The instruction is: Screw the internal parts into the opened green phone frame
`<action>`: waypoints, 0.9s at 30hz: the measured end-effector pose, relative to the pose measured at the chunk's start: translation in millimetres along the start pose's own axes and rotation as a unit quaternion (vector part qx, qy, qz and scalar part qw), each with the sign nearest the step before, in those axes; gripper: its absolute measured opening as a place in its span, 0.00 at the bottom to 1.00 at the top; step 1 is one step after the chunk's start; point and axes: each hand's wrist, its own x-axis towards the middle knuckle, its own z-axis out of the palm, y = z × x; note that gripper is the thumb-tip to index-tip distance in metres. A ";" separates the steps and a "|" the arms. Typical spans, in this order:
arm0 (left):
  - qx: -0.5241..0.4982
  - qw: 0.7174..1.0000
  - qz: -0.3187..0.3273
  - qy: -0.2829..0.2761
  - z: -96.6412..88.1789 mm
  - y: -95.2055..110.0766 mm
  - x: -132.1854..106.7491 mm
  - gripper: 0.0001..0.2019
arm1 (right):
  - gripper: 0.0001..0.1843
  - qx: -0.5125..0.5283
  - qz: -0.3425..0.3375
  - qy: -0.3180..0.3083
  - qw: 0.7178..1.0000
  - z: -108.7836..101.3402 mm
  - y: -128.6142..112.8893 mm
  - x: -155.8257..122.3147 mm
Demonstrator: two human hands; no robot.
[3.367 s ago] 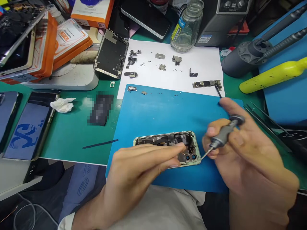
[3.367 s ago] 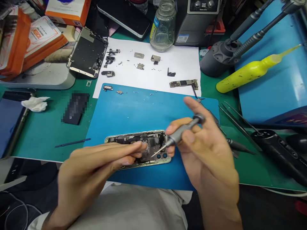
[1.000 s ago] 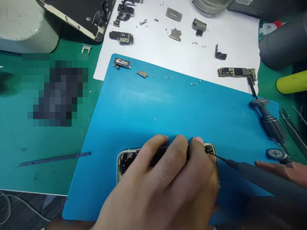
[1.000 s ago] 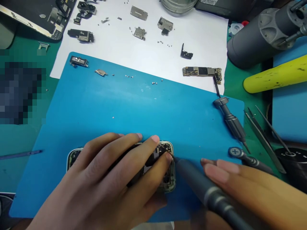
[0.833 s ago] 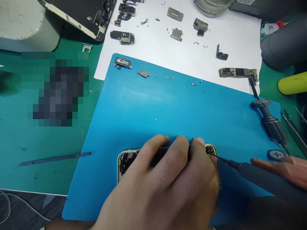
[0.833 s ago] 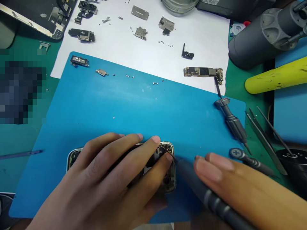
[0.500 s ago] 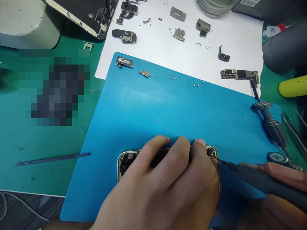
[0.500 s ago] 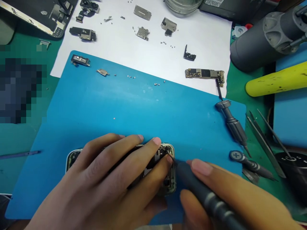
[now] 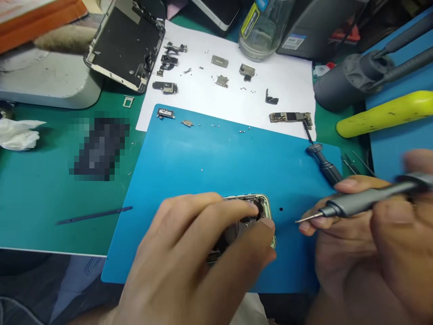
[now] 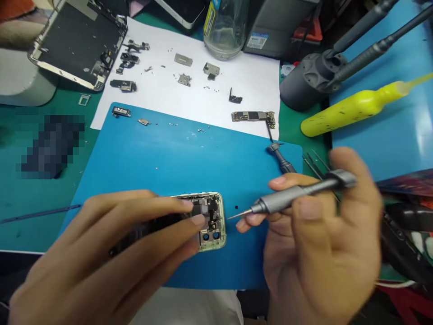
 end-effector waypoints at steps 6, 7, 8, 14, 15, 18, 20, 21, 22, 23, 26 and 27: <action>-0.145 0.989 -0.016 0.017 5.9 16.5 16.6 0.08 | 0.30 0.033 0.010 -0.019 0.999 -5.8 -9.5 -8.4; -0.170 0.985 -0.017 0.012 9.1 18.6 18.6 0.07 | 0.30 0.038 0.008 -0.017 0.999 -7.1 -9.8 -10.4; -0.197 0.980 -0.015 0.007 11.8 20.5 20.1 0.07 | 0.30 0.045 0.010 -0.015 0.999 -8.6 -10.0 -11.7; -0.290 0.957 -0.015 0.014 13.3 32.4 19.5 0.08 | 0.29 0.104 0.039 -0.030 0.993 -18.9 -9.9 -13.2; -0.292 0.956 -0.016 0.019 12.8 34.6 18.9 0.08 | 0.30 0.111 0.040 -0.029 0.993 -19.8 -9.7 -14.0; -0.292 0.955 -0.021 0.035 13.7 40.8 18.2 0.07 | 0.31 0.129 0.043 -0.016 0.991 -21.2 -9.4 -17.5; -0.296 0.954 -0.023 0.046 15.9 44.4 18.2 0.07 | 0.31 0.136 0.049 -0.013 0.989 -22.2 -9.3 -19.2; -0.298 0.953 -0.024 0.049 17.3 46.1 18.2 0.07 | 0.31 0.141 0.053 -0.017 0.988 -22.9 -9.2 -19.6; -0.301 0.952 -0.026 0.049 18.5 47.7 18.3 0.07 | 0.31 0.146 0.055 -0.023 0.987 -23.8 -9.0 -19.8; -0.303 0.951 -0.027 0.048 19.7 49.1 18.3 0.08 | 0.31 0.150 0.055 -0.029 0.987 -24.8 -8.8 -19.8; -0.307 0.950 -0.032 0.041 22.3 52.0 18.1 0.09 | 0.31 0.155 0.053 -0.039 0.986 -28.0 -8.1 -19.1; -0.307 0.950 -0.033 0.039 22.8 52.4 18.0 0.09 | 0.31 0.156 0.054 -0.040 0.985 -29.0 -7.7 -19.0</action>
